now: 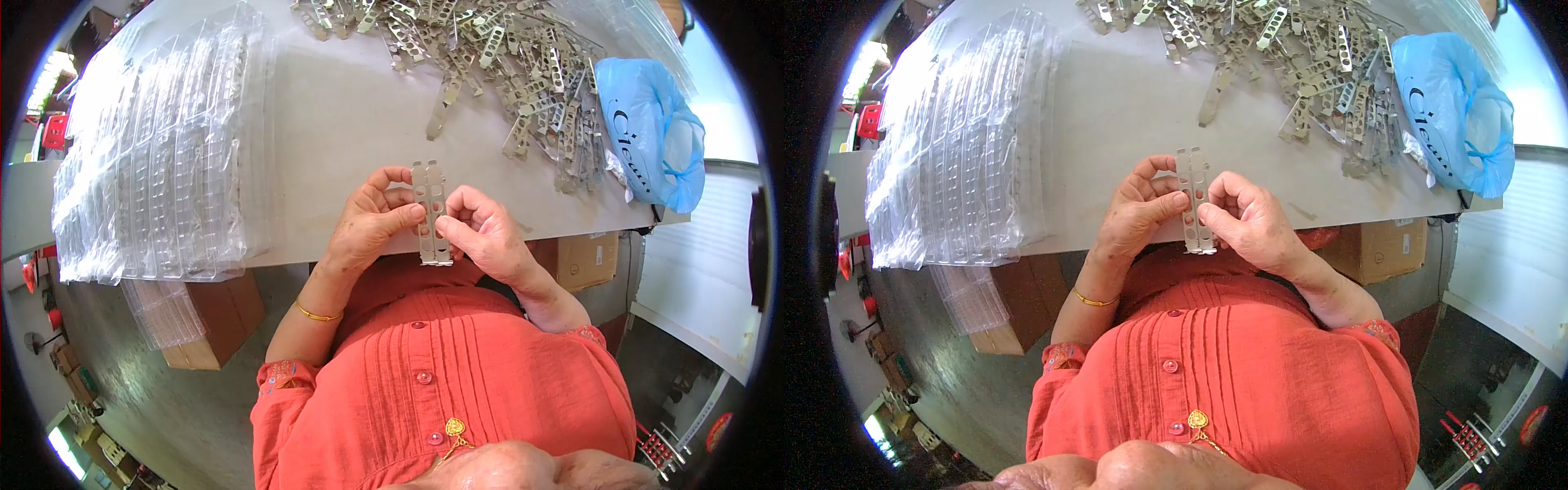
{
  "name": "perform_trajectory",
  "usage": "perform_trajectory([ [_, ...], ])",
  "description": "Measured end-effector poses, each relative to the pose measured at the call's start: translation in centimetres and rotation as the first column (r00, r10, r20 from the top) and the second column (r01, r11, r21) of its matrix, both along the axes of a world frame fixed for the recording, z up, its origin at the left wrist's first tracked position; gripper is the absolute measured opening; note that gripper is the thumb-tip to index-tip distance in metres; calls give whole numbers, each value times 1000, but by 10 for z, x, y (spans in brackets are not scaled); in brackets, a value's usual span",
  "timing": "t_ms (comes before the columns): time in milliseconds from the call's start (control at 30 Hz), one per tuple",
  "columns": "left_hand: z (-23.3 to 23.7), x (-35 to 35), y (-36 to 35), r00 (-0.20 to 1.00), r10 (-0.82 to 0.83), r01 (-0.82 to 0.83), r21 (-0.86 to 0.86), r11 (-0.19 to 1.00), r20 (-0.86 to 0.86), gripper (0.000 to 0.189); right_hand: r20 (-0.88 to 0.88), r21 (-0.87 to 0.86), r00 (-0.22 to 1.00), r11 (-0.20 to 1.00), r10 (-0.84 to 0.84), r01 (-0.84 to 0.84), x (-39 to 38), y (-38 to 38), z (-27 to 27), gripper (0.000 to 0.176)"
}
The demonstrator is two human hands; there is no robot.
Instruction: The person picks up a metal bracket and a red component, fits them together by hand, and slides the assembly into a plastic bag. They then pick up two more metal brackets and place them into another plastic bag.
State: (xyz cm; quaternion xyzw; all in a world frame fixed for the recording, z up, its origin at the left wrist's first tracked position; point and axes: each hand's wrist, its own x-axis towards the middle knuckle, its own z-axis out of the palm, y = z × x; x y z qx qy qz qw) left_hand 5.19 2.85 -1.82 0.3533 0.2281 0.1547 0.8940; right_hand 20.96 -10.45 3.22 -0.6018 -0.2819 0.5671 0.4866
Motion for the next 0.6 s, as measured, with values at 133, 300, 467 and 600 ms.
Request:
perform_trajectory([
  [133,1,1,0,1000,-4,4,9,1000,-13,47,-52,4,999,1000,5,-4,0,1,3,11],
  [300,1,0,0,1000,3,-3,23,1000,-19,47,-23,5,1000,1000,16,-16,1,1,1,12],
  [467,-7,0,0,1000,-4,4,-6,1000,8,46,-28,8,999,1000,17,-17,0,0,-2,12],
  [600,-5,0,1,1000,-16,16,20,1000,2,45,2,6,1000,1000,8,-8,-1,1,0,12],
])
